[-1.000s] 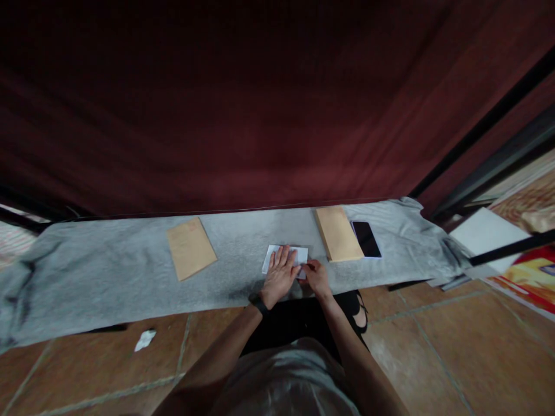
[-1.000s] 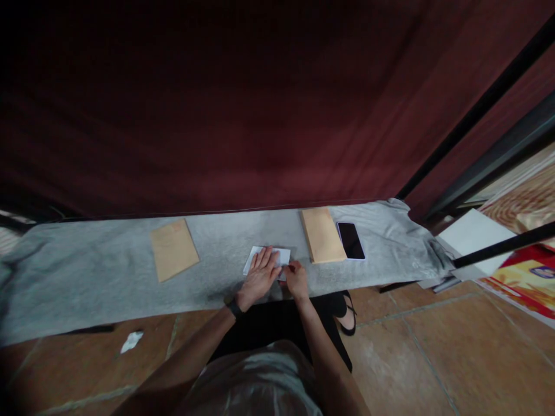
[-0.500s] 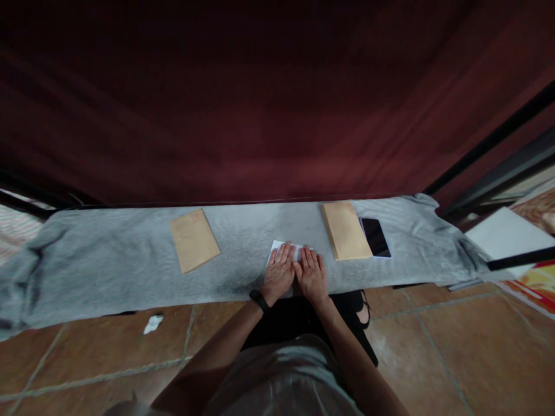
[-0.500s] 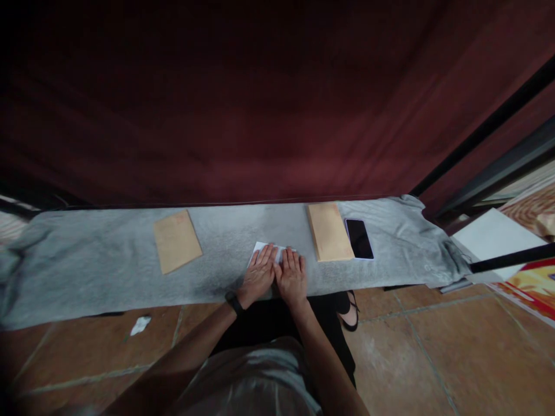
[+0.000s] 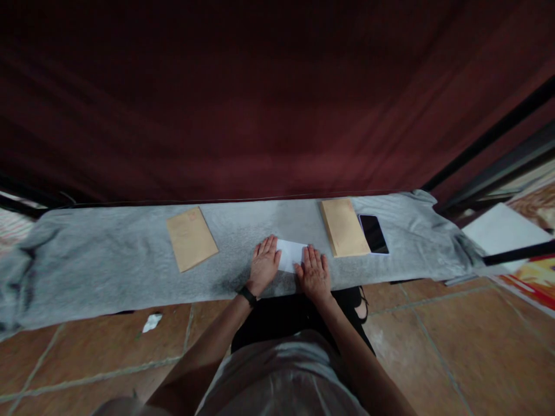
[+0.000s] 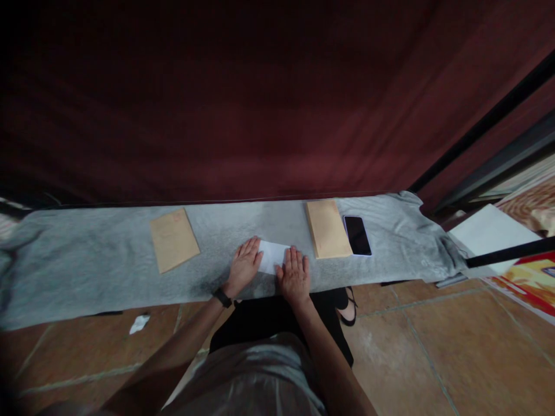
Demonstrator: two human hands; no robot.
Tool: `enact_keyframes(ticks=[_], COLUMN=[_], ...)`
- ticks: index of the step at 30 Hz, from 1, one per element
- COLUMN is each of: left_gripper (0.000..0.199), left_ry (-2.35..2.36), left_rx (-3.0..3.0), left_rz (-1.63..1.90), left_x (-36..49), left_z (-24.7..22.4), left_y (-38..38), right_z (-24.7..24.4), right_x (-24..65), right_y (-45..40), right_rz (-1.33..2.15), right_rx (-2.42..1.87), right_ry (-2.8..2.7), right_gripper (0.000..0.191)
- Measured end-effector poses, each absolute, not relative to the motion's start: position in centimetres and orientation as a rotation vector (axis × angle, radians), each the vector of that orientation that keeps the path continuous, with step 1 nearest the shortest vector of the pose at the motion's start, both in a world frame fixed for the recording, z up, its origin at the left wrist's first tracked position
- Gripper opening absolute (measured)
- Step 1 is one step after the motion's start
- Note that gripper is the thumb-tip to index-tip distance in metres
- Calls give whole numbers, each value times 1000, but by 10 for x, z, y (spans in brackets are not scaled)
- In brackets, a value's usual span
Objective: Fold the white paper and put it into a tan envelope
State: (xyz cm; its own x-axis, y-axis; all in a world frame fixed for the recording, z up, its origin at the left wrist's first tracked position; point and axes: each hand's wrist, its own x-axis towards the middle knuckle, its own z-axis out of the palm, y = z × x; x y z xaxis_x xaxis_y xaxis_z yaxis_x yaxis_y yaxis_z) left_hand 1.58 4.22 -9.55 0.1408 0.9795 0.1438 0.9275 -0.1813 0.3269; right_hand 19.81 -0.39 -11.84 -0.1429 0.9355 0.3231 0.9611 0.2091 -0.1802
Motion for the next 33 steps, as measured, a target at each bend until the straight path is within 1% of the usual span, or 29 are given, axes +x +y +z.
enact_keyframes(ticks=[3,5,7,9,11,13,15,18,19,21,23,24,26,28,30,33], left_gripper=[51,56,64,65,58,45,36,35,36,38,37,37,39,44,49,53], left_ry=[1909,1897,1868,1817,1756,1697,1629,1546,1505,1395,1287,1266,1299,1371,1377,1328], left_rx=[2033,1834,1520,1214,1053,1032,1017,1004,1005,1005,977,949,862,784,756,782], left_rz=[675,827,983,1090,1147,1177,1209,1253,1262,1286,1330,1347,1326,1235,1146,1104], left_x=[19,21,23,23,22,21,22,28,31,37,42,44,46,48,51,52], left_z=[-92,-90,-89,-88,-85,-79,-70,-51,-44,-31,-24,-23,-29,-40,-54,-69], left_y=[50,55,60,63,64,61,55,45,42,36,32,30,25,19,14,11], right_z=[-118,-118,-119,-120,-119,-115,-106,-89,-83,-72,-64,-61,-59,-60,-64,-74], right_x=[198,197,198,199,201,201,198,187,183,176,173,173,175,176,177,180], right_y=[-4,-3,-3,-4,-5,-8,-14,-22,-24,-22,-16,-11,-3,3,4,1], right_rz=[-78,-73,-78,-83,-77,-56,-11,130,194,356,559,675,897,1050,1108,1108], right_rx=[-1774,-1770,-1756,-1735,-1715,-1694,-1643,-1510,-1490,-1507,-1527,-1502,-1379,-1225,-1137,-1168], right_ry=[-2134,-2128,-2118,-2109,-2097,-2083,-2092,-2132,-2108,-1957,-1690,-1534,-1219,-962,-814,-771], right_gripper=[60,60,60,59,59,59,64,78,78,64,49,45,42,40,39,40])
